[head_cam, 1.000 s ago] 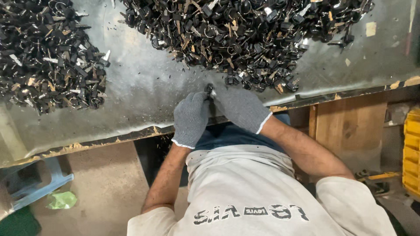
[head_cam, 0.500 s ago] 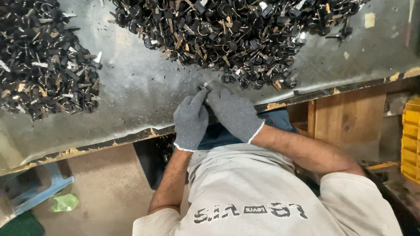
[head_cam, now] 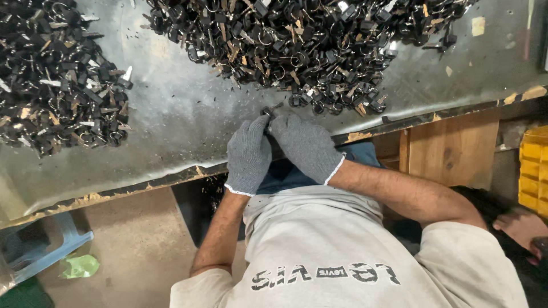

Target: The person, wearing gray gloves, sits at a workbench covered with a large pile of small black metal parts and picks items one at a time from the pile. They handle each part with both hands, then drop it into a bin below the table edge, repeating this continuously.

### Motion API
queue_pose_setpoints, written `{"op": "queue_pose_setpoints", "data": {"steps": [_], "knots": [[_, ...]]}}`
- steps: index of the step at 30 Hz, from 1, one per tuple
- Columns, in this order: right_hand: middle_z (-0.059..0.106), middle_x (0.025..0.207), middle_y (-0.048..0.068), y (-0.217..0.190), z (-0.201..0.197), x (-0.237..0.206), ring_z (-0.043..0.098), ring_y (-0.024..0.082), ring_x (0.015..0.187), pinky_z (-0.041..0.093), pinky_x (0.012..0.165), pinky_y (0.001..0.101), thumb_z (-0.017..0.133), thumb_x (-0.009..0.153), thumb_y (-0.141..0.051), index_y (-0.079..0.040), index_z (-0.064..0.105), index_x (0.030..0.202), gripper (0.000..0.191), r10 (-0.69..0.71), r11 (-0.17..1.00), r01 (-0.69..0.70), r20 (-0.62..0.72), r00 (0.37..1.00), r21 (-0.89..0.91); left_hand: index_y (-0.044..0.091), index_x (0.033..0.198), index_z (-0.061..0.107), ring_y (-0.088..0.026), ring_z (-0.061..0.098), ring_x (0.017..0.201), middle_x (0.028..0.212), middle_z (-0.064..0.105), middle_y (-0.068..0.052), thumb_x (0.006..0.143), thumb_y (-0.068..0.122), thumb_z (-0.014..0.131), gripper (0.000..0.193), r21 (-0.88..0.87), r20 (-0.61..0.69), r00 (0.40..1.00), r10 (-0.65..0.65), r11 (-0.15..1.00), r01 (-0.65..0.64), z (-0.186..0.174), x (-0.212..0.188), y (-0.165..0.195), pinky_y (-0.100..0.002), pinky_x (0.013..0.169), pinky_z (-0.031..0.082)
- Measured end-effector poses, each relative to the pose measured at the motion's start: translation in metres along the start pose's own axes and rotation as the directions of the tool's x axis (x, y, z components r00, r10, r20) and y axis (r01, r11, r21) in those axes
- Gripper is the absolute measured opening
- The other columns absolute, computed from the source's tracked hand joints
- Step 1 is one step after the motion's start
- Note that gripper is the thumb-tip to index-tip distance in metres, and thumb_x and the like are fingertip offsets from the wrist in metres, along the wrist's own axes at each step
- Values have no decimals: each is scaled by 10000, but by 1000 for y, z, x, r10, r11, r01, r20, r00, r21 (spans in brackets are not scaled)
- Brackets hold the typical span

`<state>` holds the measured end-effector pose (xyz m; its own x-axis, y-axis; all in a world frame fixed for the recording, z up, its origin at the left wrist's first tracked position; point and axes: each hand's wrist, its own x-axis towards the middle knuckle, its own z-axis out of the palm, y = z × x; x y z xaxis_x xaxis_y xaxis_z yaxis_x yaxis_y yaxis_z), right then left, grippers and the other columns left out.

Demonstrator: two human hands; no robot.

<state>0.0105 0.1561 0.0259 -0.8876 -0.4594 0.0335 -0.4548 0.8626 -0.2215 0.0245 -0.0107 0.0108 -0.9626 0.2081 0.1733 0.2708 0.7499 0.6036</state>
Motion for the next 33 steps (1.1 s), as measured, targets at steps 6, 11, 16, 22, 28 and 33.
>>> {"op": "queue_pose_setpoints", "data": {"steps": [6,11,16,22,28,33], "knots": [[703,751,166,4,-3,5,730,278,647,576,517,378,576,1015,-163,135,545,1277,397,25,995,-49,264,964,85,31,1271,633,-378,639,876,980,642,-168,864,-5,630,408,61,30,998,49,997,-50,5,-3,-4,-474,785,521],[716,810,209,28,-15,22,708,403,734,548,633,506,628,960,-185,37,576,1120,279,-128,853,21,169,977,522,25,1276,630,-351,669,844,944,655,-124,900,51,669,379,-79,-105,989,-100,993,92,1,-2,-1,-452,757,536],[707,796,181,18,-18,-4,723,342,667,572,544,445,625,928,-144,12,586,1116,247,-50,970,19,122,991,244,87,1048,653,-331,661,768,898,655,-117,903,94,719,159,201,-132,991,25,980,2,2,-7,10,-458,684,508],[684,786,127,15,-11,-15,717,241,549,550,409,362,619,926,-172,-55,600,1026,155,-40,995,51,123,992,-89,90,886,617,-336,625,674,793,617,-106,814,112,736,141,41,-86,996,-26,999,29,-2,-7,4,-462,606,470],[688,741,125,-1,-7,-12,723,253,564,559,439,383,586,977,-189,-66,592,1029,134,42,999,-40,181,983,-14,91,855,586,-355,608,680,773,584,-120,810,58,710,136,156,-73,997,27,988,-16,19,-20,4,-473,620,466],[689,685,169,21,-14,5,701,344,600,541,489,445,604,991,-220,56,557,1101,300,-119,911,-34,341,933,411,93,888,588,-355,615,679,802,601,-112,860,81,714,129,89,-87,996,27,996,-20,18,-19,3,-486,614,470]]}}
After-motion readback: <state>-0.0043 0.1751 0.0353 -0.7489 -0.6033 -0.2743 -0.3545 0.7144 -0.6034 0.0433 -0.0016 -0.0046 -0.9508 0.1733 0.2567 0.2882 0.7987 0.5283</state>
